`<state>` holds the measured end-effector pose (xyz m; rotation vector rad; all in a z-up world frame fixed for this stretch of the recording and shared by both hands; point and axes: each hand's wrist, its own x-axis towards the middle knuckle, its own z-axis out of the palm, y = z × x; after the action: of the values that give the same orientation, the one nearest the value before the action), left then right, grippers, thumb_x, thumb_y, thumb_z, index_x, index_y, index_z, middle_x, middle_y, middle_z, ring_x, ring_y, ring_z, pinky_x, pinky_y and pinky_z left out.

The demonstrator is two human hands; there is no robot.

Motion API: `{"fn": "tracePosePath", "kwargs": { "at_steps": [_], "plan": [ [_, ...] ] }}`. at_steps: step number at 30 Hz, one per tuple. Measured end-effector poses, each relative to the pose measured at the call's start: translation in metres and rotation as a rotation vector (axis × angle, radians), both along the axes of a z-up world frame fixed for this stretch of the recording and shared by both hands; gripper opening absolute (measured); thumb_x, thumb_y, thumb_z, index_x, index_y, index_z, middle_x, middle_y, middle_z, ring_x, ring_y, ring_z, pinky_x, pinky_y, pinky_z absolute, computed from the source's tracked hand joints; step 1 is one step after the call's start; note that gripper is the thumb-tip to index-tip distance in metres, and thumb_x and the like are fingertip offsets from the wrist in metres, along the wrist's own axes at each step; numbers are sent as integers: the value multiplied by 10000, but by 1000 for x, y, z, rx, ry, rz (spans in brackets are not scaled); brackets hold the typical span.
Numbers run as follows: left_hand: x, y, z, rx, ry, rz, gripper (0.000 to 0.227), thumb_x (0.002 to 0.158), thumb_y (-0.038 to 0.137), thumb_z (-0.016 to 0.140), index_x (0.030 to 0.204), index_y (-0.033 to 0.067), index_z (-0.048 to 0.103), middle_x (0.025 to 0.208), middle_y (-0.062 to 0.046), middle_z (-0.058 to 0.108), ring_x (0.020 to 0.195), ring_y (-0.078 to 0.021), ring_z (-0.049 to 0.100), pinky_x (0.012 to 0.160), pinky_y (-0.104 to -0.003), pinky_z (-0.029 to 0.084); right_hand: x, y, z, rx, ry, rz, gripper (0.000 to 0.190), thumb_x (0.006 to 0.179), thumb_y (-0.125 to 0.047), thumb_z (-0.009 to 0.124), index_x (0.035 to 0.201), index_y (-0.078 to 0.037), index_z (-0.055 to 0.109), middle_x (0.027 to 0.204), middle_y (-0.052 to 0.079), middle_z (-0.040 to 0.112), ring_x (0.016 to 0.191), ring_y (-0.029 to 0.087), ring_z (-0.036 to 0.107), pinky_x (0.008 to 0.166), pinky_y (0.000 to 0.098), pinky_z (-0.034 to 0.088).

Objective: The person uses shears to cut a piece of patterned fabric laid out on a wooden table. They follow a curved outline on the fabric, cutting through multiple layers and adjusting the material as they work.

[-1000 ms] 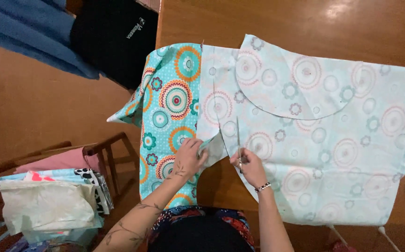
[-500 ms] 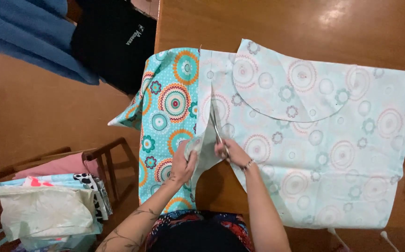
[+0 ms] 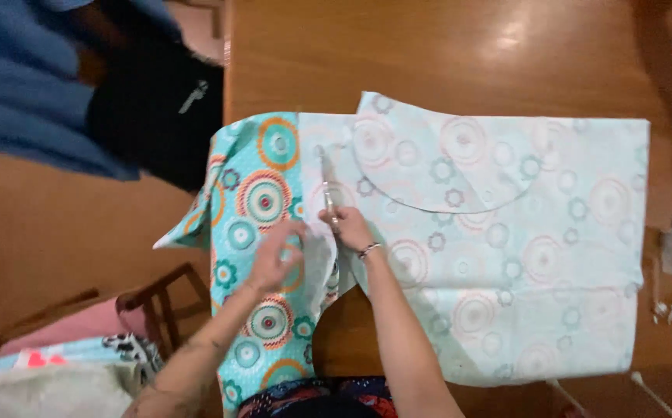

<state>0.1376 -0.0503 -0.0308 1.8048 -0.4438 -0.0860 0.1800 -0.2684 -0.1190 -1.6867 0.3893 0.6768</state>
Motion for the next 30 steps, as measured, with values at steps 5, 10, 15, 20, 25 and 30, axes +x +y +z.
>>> {"fn": "tracePosePath", "kwargs": {
  "at_steps": [5,10,15,20,25,30],
  "plan": [
    [140,-8,29,421,-213,219,182,1016,119,601,1184,51,600,1046,-159,608,1031,-383,613,923,-498,484,-7,8,-8,-126,-52,26,570,794,-653,794,609,-153,592,535,8,541,623,157,536,630,277,423],
    [240,-23,0,747,3,85,404,936,376,734,1233,139,600,1205,-106,576,1210,-352,543,953,-510,464,-12,9,18,-97,-48,-13,556,783,-636,806,603,-157,589,521,0,529,624,146,536,659,265,438],
    [288,-24,-18,859,445,-180,409,813,559,762,1130,303,727,1160,4,711,1194,-266,624,976,-469,504,-11,13,49,-29,-36,-30,483,843,-538,805,627,-169,581,536,-47,503,608,121,520,638,246,410],
    [296,-17,-16,796,520,-334,314,831,534,685,1074,346,745,1102,-17,722,1152,-271,640,987,-436,510,-18,8,26,11,-50,-32,461,865,-502,813,662,-149,597,560,-53,508,624,109,477,643,238,390],
    [299,-11,-42,686,569,-308,259,874,494,653,1072,355,744,1040,-1,728,1103,-243,658,956,-403,518,-16,11,23,50,-48,-67,460,892,-471,804,650,-158,569,555,-75,499,614,76,458,633,206,363],
    [295,-8,-20,611,574,-286,263,859,444,678,1076,317,756,955,-5,746,1040,-239,680,930,-398,530,-6,16,51,53,-47,-83,445,895,-424,813,643,-157,563,546,-81,486,588,63,439,608,201,343]
  ]
}}
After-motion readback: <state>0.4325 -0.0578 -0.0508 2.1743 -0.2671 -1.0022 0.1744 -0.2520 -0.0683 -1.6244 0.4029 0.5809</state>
